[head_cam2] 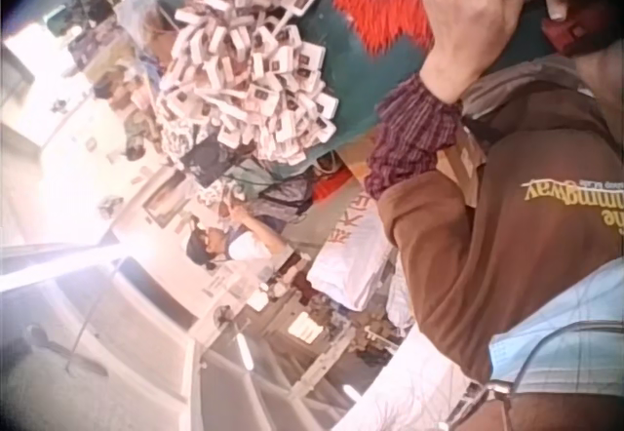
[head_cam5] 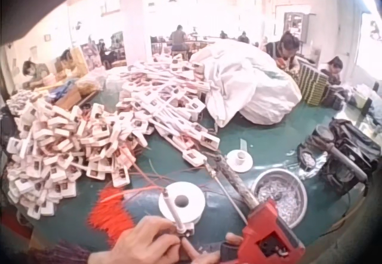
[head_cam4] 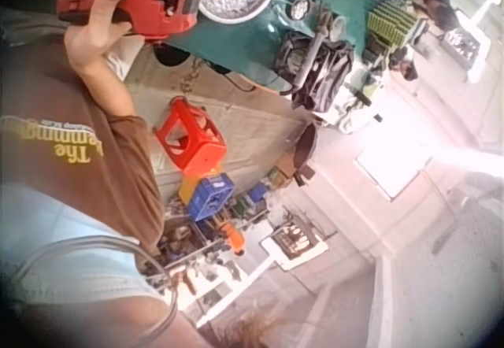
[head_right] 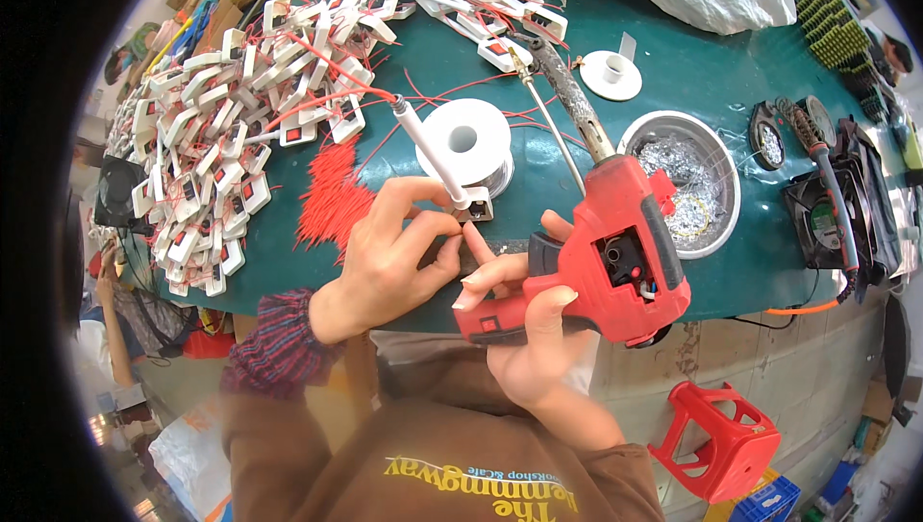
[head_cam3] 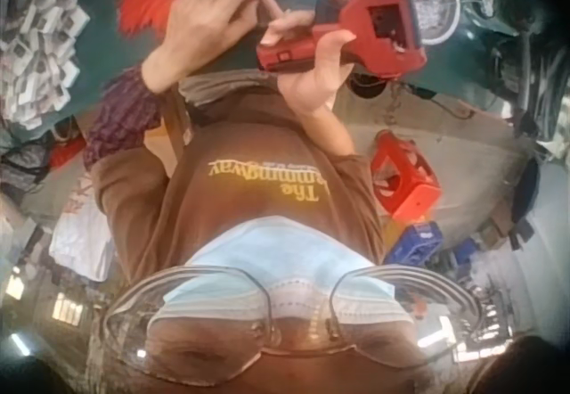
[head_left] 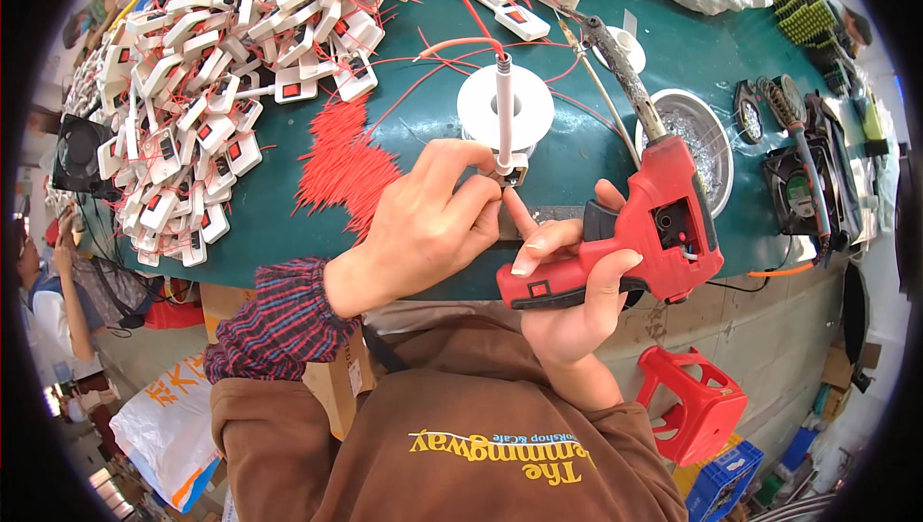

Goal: The person solders red wires onto electrical components by hand using a soldering iron and solder from a spool.

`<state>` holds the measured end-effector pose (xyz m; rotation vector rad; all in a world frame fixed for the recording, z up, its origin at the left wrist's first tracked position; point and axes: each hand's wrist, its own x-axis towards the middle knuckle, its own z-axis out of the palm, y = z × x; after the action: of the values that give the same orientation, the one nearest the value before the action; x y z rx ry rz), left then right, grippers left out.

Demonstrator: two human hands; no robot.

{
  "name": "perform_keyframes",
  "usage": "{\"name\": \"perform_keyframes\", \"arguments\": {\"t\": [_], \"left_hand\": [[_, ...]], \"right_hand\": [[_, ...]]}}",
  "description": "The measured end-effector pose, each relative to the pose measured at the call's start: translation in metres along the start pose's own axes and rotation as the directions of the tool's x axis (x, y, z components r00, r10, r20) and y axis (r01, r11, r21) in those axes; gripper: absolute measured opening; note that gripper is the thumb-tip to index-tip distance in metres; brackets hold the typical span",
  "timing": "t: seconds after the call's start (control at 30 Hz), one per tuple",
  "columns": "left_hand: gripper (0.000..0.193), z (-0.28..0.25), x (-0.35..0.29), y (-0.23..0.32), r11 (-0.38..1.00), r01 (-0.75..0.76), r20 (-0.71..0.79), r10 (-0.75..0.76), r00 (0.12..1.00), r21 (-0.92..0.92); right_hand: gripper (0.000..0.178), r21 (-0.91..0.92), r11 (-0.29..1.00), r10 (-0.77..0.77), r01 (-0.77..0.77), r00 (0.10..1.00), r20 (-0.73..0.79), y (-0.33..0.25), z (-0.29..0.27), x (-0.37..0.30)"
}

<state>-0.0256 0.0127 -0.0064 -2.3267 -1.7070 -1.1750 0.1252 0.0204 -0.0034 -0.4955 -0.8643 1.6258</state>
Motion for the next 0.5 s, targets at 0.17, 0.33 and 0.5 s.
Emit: {"name": "perform_keyframes", "arguments": {"t": [0.17,0.33,0.5], "left_hand": [[0.020,0.001,0.001,0.000,0.999,-0.030,-0.030,0.031,0.999,0.035],[0.018,0.005,0.001,0.002,0.997,-0.019,-0.048,0.023,0.999,0.071],[0.017,0.005,0.002,0.004,0.996,-0.009,-0.044,0.013,0.999,0.086]], "right_hand": [[0.058,-0.048,0.999,-0.010,0.008,1.000,-0.022,0.002,-0.001,-0.003],[0.065,-0.106,0.994,-0.016,0.013,0.999,-0.027,-0.015,-0.014,-0.016],[0.072,-0.203,0.979,-0.025,0.025,1.000,0.004,-0.045,-0.063,-0.052]]}}
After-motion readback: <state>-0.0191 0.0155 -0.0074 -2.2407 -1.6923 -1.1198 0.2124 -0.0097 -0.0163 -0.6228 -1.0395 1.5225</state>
